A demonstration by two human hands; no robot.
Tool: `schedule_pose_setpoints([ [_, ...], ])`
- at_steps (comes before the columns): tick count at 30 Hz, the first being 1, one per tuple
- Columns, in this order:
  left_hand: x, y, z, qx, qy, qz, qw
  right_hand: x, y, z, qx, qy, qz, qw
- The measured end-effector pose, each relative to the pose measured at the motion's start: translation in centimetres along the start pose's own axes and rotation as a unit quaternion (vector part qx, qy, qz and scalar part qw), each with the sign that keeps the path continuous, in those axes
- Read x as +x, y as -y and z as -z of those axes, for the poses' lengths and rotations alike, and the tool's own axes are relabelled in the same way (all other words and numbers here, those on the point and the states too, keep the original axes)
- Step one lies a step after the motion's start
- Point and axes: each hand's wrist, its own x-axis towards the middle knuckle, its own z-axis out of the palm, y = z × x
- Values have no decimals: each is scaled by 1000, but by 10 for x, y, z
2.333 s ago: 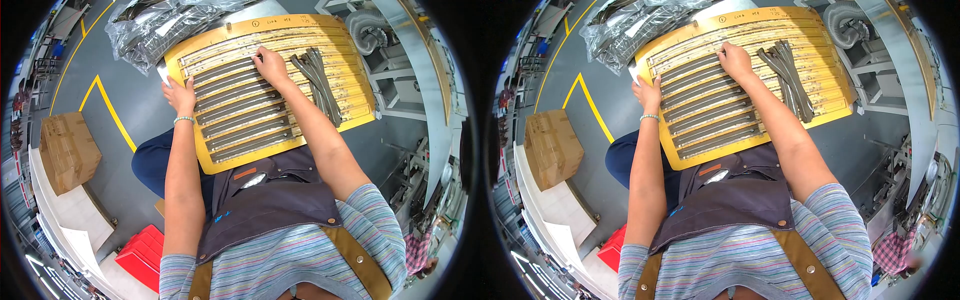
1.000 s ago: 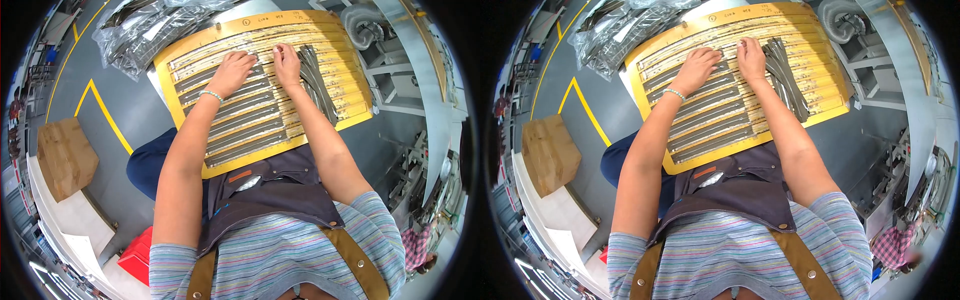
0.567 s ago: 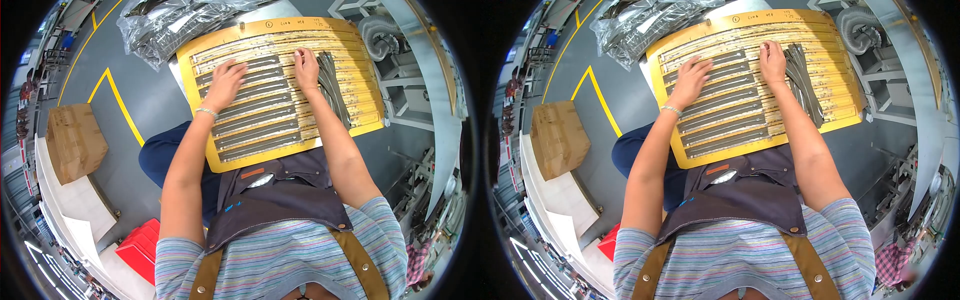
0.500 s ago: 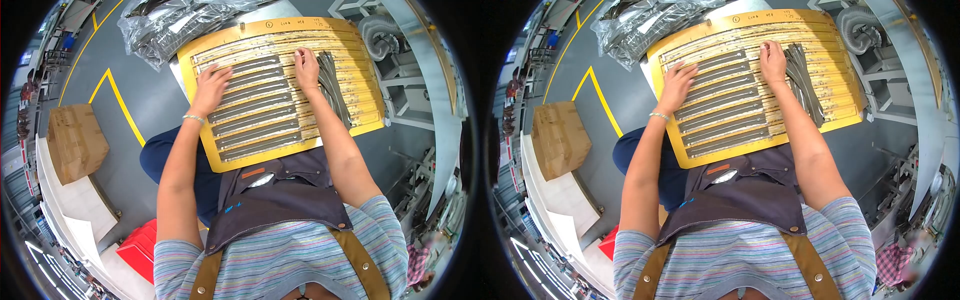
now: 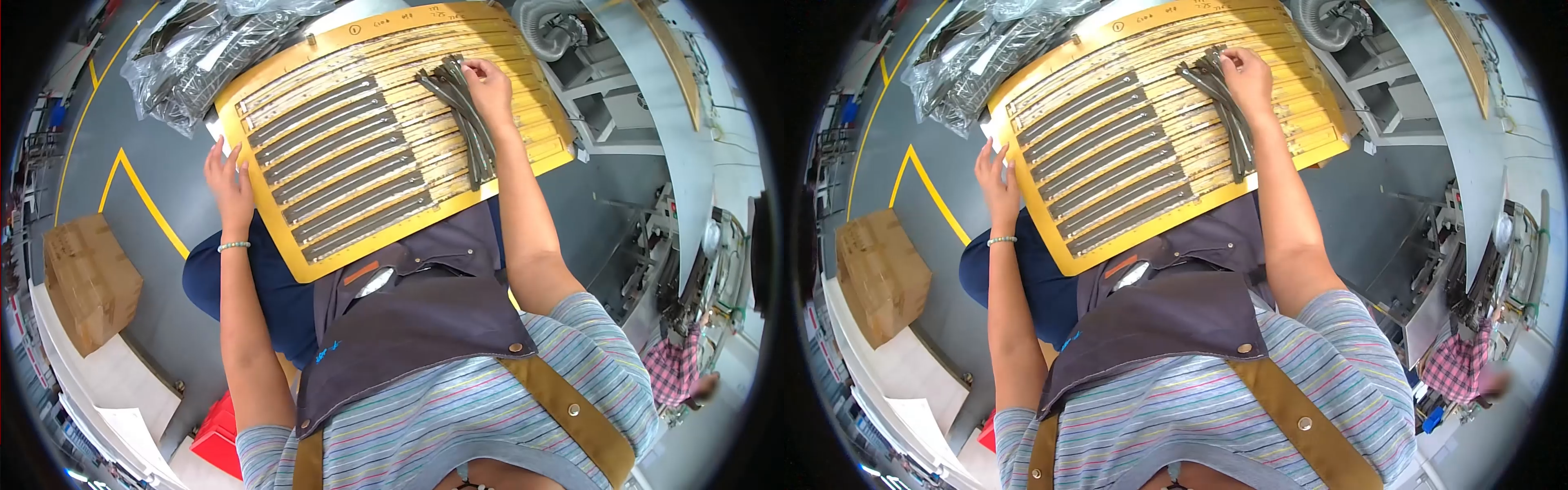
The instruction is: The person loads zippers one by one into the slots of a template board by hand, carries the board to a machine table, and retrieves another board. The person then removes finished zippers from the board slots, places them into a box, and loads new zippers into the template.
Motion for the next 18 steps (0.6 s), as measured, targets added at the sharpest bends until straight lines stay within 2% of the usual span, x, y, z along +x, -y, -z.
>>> schedule_pose_setpoints([
  [3,5,-26,-2,-36,-37,30,998,-7,2,21,-79,114,-28,990],
  [6,10,-56,-17,-97,-47,44,993,-21,17,7,-108,130,15,985],
  [10,11,-97,-38,-182,-16,41,982,-30,12,-35,-168,9,138,976],
  [11,12,-106,-42,-211,8,42,977,-31,13,-38,-169,24,128,977],
  [14,13,-127,-53,-323,70,65,941,-22,26,-36,-110,94,112,983],
  [15,15,-132,-56,-378,85,84,918,-21,49,-28,-41,137,54,988],
  [16,15,-137,-59,-431,98,104,891,-21,55,-29,106,212,-36,971],
  [18,27,-158,-49,-473,104,101,869,-30,102,-5,298,399,-87,863],
])
